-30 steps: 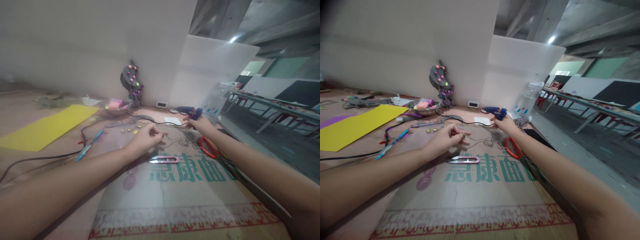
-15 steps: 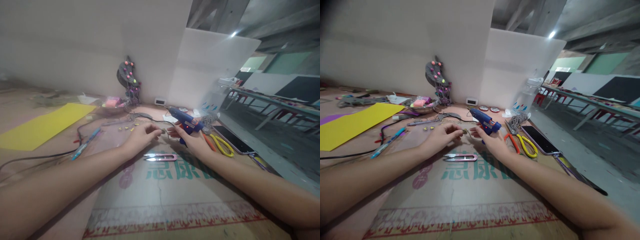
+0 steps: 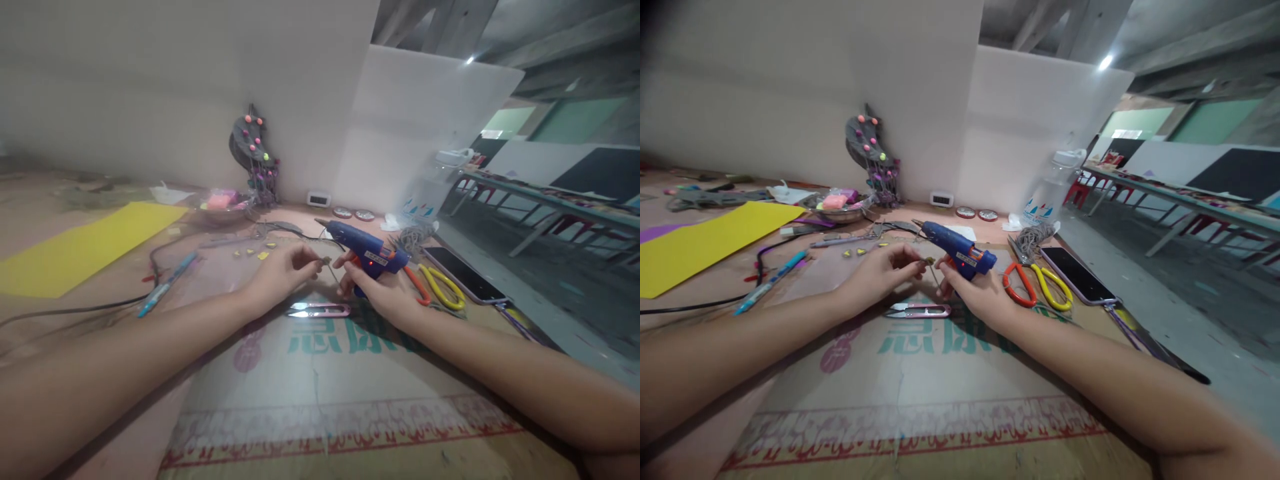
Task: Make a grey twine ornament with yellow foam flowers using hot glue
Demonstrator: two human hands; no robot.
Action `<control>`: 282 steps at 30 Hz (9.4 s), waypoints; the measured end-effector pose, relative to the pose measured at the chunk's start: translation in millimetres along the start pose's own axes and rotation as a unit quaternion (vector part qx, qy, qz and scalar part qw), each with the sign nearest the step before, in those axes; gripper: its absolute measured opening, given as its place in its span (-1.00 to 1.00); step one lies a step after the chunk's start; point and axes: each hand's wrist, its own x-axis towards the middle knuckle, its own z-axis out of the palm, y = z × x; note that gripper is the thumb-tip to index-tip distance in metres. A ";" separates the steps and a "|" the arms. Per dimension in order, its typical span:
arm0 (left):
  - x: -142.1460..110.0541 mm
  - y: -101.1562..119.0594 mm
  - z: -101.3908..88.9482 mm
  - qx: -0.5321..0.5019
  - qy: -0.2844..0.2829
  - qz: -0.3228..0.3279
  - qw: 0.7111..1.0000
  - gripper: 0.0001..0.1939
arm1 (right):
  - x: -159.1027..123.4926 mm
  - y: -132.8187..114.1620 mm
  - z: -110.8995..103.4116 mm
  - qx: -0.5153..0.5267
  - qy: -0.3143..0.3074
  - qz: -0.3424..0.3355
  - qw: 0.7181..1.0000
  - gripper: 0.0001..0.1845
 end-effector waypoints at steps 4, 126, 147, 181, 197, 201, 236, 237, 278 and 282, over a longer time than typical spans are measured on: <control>0.1 -0.8 -1.6 -0.005 0.008 0.000 1.000 -0.87 | 0.9 2.1 -7.0 -0.104 0.056 -0.066 0.991 -0.73; 4.8 -8.3 -3.2 0.024 0.090 -0.017 0.995 -0.88 | 8.8 10.5 -25.1 -0.296 0.057 -0.042 0.952 -0.78; 2.4 0.0 -1.8 0.040 0.062 -0.017 0.997 -0.90 | 49.7 22.9 -63.9 -0.224 0.136 -0.066 0.963 -0.61; 0.9 2.8 -2.3 0.058 0.052 -0.002 0.997 -0.87 | 29.8 14.5 -4.8 0.022 -0.081 0.084 0.993 -0.64; 0.9 -7.6 1.9 0.058 0.002 -0.004 0.998 -0.86 | 20.6 29.4 -10.7 -0.302 0.021 -0.191 0.934 -0.87; 0.4 -5.7 2.1 0.059 -0.009 -0.009 0.998 -0.85 | 21.9 28.7 -11.5 -0.301 0.019 -0.221 0.927 -0.87; 0.0 -0.1 4.0 0.041 -0.069 0.027 0.996 -0.79 | 18.0 27.0 6.6 -0.015 -0.041 -0.021 0.999 -0.81; -0.3 0.6 4.3 0.044 -0.068 0.029 0.996 -0.79 | 18.0 26.6 6.5 -0.014 -0.041 -0.021 0.999 -0.81; -0.6 1.1 2.5 0.027 -0.012 0.024 0.999 -0.81 | 19.4 27.1 3.0 0.038 -0.118 -0.003 0.992 -0.69; 0.8 2.3 2.8 0.025 -0.011 0.027 0.999 -0.82 | 20.6 29.3 4.0 0.034 -0.115 -0.004 0.993 -0.75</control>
